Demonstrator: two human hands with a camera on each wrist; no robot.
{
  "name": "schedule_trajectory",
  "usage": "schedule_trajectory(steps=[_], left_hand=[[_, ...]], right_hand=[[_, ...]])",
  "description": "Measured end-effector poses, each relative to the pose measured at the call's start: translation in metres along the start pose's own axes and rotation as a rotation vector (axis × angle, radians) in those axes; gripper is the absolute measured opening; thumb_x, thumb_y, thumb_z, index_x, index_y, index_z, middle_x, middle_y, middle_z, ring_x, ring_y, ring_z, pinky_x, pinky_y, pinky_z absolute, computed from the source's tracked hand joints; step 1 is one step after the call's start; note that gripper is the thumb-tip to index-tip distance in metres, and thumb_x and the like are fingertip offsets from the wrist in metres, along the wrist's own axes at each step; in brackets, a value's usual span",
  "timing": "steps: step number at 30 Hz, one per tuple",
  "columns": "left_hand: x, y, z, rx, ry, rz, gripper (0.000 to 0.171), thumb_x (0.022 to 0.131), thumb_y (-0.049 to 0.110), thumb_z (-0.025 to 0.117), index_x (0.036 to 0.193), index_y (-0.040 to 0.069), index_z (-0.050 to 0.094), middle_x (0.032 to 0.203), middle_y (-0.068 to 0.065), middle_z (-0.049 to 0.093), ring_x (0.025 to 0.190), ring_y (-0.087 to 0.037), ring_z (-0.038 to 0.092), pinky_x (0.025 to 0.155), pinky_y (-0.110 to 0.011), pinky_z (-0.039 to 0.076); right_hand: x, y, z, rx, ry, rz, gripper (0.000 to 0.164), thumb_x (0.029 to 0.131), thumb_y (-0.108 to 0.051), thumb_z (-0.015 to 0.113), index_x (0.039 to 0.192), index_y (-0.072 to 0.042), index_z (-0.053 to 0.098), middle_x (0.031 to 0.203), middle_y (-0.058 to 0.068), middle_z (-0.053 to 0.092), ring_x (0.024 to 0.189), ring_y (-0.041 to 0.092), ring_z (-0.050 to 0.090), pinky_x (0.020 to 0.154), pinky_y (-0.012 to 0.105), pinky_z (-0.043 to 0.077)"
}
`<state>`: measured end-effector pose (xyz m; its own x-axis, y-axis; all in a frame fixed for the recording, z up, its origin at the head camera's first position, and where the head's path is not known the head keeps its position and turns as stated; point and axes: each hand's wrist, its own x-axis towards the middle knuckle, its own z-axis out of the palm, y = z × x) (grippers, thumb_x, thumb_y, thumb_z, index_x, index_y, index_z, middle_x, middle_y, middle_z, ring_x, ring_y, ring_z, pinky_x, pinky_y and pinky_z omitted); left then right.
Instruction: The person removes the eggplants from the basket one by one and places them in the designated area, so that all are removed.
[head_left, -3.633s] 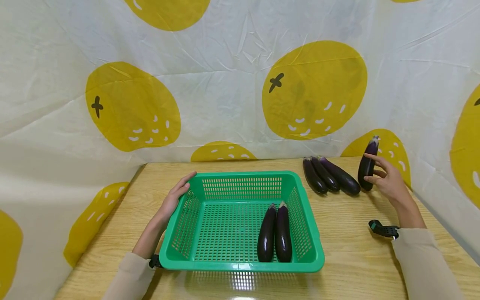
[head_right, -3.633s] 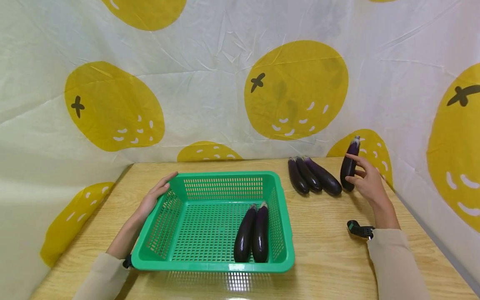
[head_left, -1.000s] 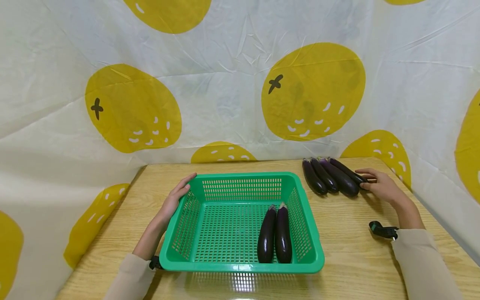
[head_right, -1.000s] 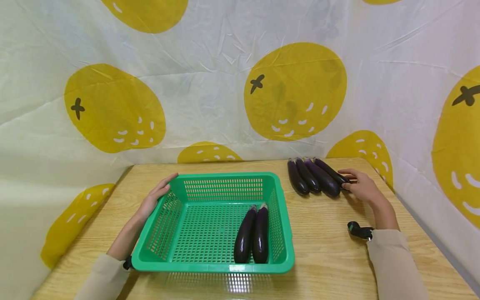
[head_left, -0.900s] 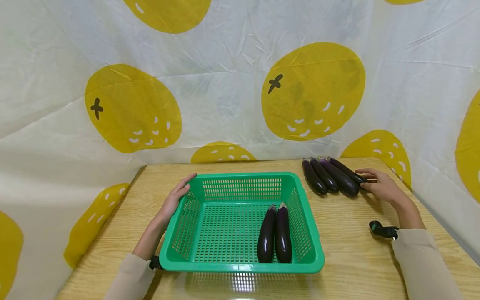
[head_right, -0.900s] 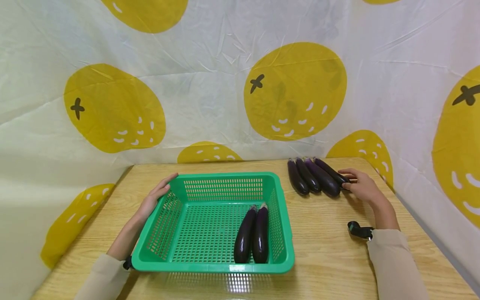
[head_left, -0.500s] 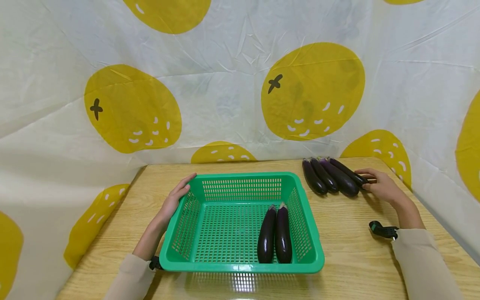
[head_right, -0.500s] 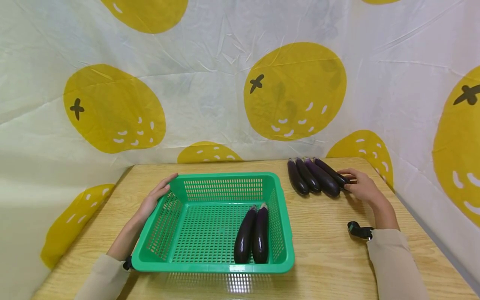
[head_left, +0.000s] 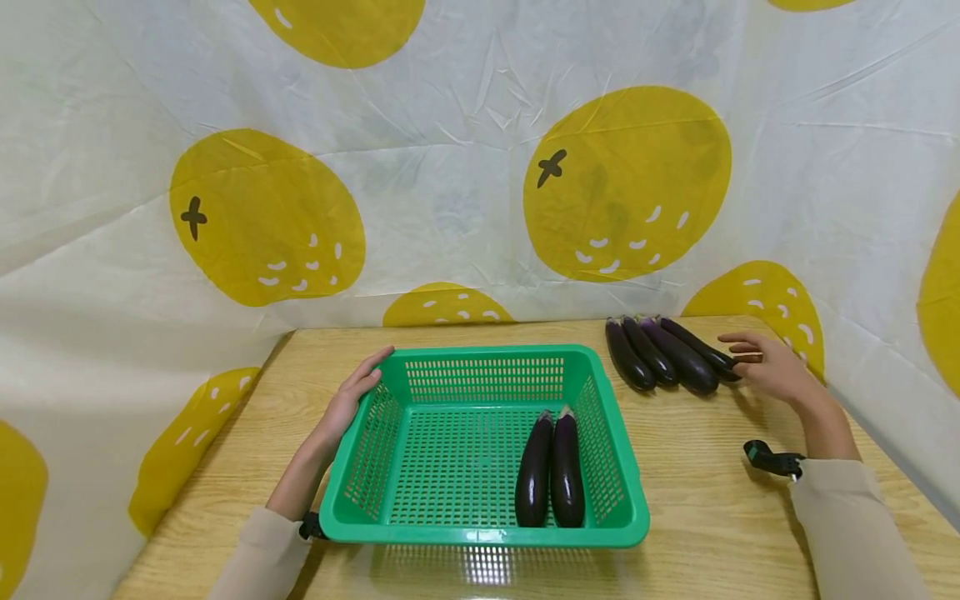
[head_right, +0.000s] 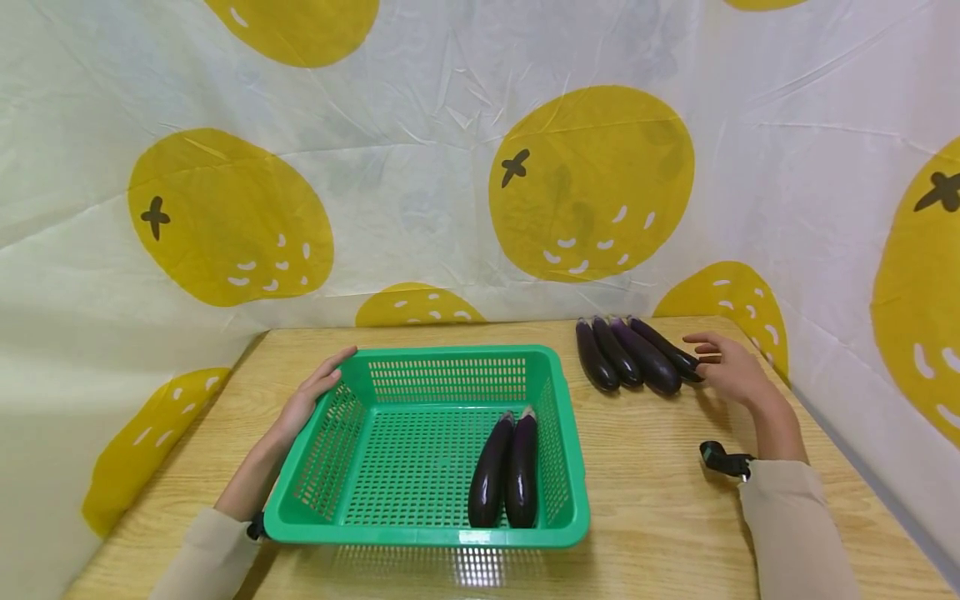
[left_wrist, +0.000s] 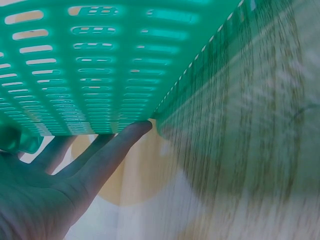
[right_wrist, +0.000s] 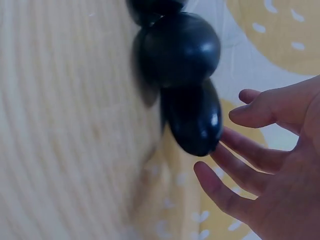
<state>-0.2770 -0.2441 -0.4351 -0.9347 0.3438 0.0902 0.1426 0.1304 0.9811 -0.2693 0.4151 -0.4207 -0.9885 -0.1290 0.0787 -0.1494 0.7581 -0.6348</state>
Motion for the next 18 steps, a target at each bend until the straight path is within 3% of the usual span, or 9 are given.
schedule_trajectory(steps=[3,6,9,14,18], left_hand=[[0.0,0.0,0.0,0.004,-0.001,0.001,0.053,0.114,0.035,0.03,0.166,0.023,0.026,0.174,-0.003,0.016,0.159,-0.032,0.017,0.123,-0.055,0.016],[-0.001,0.0,0.0,0.015,-0.002,-0.003,0.053,0.114,0.036,0.03,0.166,0.023,0.026,0.174,-0.003,0.016,0.158,-0.031,0.018,0.123,-0.053,0.019],[-0.001,0.001,-0.001,0.017,-0.002,-0.01,0.053,0.114,0.037,0.031,0.166,0.024,0.026,0.174,-0.003,0.017,0.157,-0.031,0.02,0.121,-0.047,0.023],[0.0,0.002,0.0,0.014,-0.001,-0.019,0.053,0.114,0.038,0.031,0.165,0.025,0.027,0.174,-0.003,0.019,0.157,-0.031,0.022,0.116,-0.036,0.029],[-0.001,0.002,0.0,0.015,0.003,-0.022,0.053,0.114,0.038,0.031,0.165,0.026,0.027,0.174,-0.003,0.019,0.157,-0.031,0.023,0.118,-0.041,0.028]], right_hand=[[-0.002,-0.008,-0.004,-0.004,0.027,-0.008,0.051,0.104,-0.001,0.049,0.151,0.012,0.037,0.144,0.046,0.042,0.127,0.064,0.045,0.086,0.039,0.056],[-0.002,-0.02,-0.007,-0.009,0.054,-0.01,0.051,0.105,-0.005,0.05,0.152,0.008,0.037,0.144,0.043,0.044,0.129,0.063,0.044,0.094,0.064,0.05],[-0.002,-0.033,-0.009,-0.03,0.086,-0.026,0.051,0.104,-0.008,0.051,0.152,0.006,0.04,0.144,0.04,0.047,0.129,0.062,0.046,0.096,0.072,0.044],[-0.001,-0.055,-0.012,-0.058,0.121,-0.068,0.049,0.105,-0.011,0.054,0.15,0.004,0.045,0.143,0.036,0.051,0.128,0.057,0.049,0.093,0.067,0.046],[-0.002,-0.072,-0.013,-0.064,0.126,-0.085,0.048,0.105,-0.014,0.055,0.151,0.001,0.047,0.144,0.032,0.052,0.127,0.053,0.052,0.086,0.03,0.051]])
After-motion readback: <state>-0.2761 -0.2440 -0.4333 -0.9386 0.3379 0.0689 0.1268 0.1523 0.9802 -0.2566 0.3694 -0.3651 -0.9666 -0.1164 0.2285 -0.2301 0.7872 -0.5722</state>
